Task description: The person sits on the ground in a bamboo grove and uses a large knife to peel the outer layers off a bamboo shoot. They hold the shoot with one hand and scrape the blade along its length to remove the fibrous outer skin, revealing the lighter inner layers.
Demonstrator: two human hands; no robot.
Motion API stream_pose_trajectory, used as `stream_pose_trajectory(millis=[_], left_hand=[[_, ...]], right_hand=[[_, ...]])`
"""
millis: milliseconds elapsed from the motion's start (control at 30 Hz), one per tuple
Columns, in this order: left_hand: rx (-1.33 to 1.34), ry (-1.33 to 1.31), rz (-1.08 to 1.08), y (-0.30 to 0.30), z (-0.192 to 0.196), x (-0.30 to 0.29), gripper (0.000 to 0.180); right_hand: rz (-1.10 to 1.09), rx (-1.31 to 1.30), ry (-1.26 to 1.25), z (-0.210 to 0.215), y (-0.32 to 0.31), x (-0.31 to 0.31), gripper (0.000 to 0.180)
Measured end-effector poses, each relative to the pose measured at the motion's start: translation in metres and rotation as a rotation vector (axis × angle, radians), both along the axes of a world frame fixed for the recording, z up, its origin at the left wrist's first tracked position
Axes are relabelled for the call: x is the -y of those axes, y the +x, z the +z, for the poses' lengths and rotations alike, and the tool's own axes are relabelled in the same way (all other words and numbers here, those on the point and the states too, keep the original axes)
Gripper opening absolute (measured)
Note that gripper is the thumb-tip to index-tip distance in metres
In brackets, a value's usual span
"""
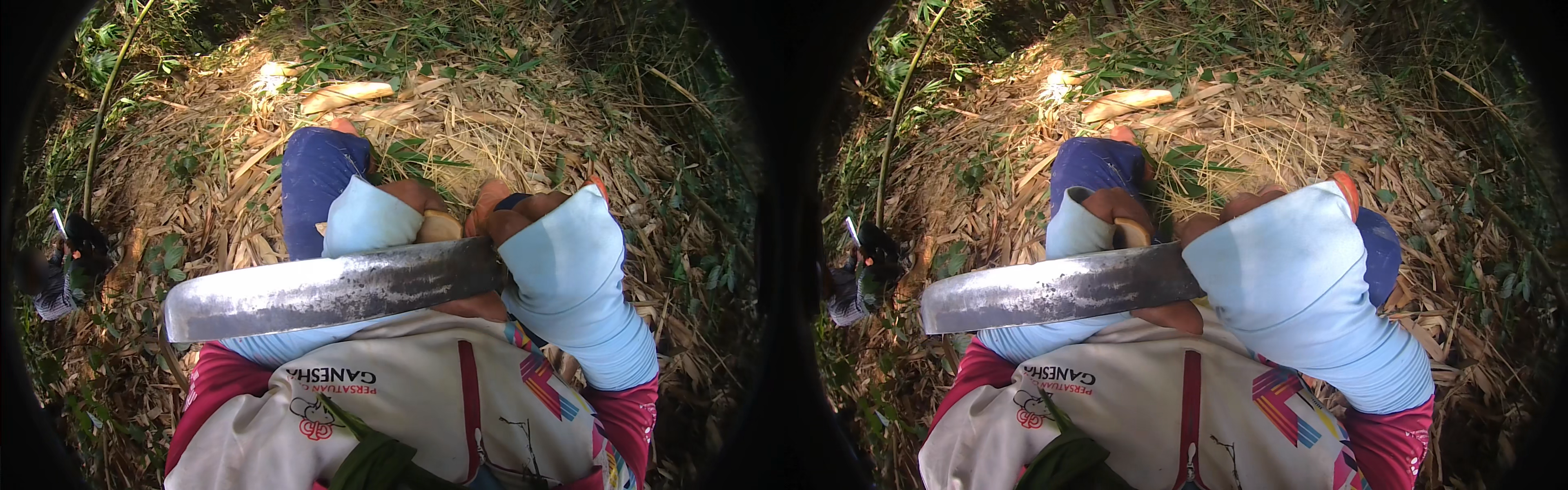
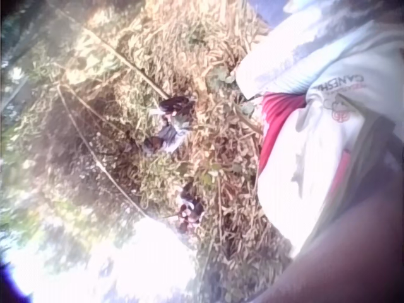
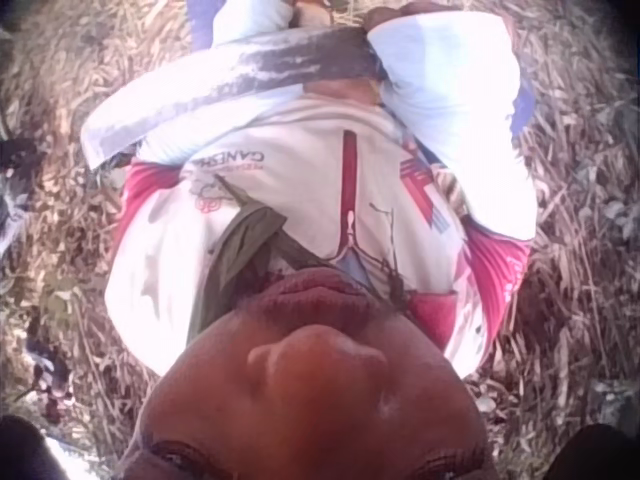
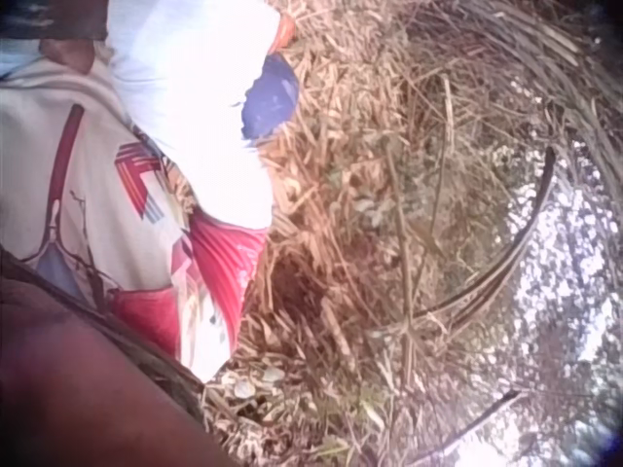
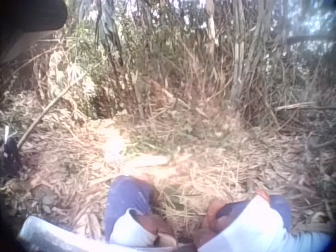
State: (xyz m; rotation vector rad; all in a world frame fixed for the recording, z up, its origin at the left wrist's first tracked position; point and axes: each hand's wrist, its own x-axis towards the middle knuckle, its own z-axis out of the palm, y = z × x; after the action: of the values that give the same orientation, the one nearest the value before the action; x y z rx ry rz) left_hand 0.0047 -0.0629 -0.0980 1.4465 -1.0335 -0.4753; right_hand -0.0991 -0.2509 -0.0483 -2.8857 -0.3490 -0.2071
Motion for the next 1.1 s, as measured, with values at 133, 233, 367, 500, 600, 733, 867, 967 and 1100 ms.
stream_pose_trajectory(millis=[133, 233, 367, 500, 600, 733, 867, 967, 1100], left_hand=[[0.014, 0.003, 0.026, -0.001, 0.001, 0.000, 0.059], [0.026, 0.011, 0.052, -0.002, 0.000, 0.000, 0.058], [0.047, 0.021, 0.111, -0.002, 0.001, -0.004, 0.057], [0.069, 0.029, 0.159, -0.004, 0.003, -0.004, 0.057], [0.085, 0.036, 0.191, -0.004, 0.005, -0.004, 0.057], [0.102, 0.071, 0.290, -0.002, 0.016, -0.008, 0.057], [0.292, 0.158, 0.312, -0.017, 0.016, -0.024, 0.058], [0.397, 0.037, 0.282, -0.016, 0.012, -0.028, 0.063], [0.250, 0.167, 0.498, -0.008, 0.016, -0.024, 0.063]], right_hand=[[-0.007, -0.024, 0.007, 0.004, 0.000, -0.002, 0.023], [-0.029, -0.016, 0.016, 0.003, 0.000, -0.004, 0.018], [-0.030, -0.030, 0.011, 0.003, 0.002, -0.007, 0.014], [-0.021, -0.052, 0.048, 0.001, 0.005, -0.007, 0.013], [-0.039, -0.018, 0.032, 0.002, 0.006, -0.006, 0.014], [-0.042, -0.015, -0.019, 0.005, 0.011, 0.000, 0.012], [-0.430, 0.090, 0.069, -0.013, 0.025, 0.053, 0.007], [-0.937, 0.040, 0.236, -0.029, 0.018, 0.139, 0.014], [-0.783, 0.102, 0.625, -0.054, -0.005, 0.149, 0.013]])
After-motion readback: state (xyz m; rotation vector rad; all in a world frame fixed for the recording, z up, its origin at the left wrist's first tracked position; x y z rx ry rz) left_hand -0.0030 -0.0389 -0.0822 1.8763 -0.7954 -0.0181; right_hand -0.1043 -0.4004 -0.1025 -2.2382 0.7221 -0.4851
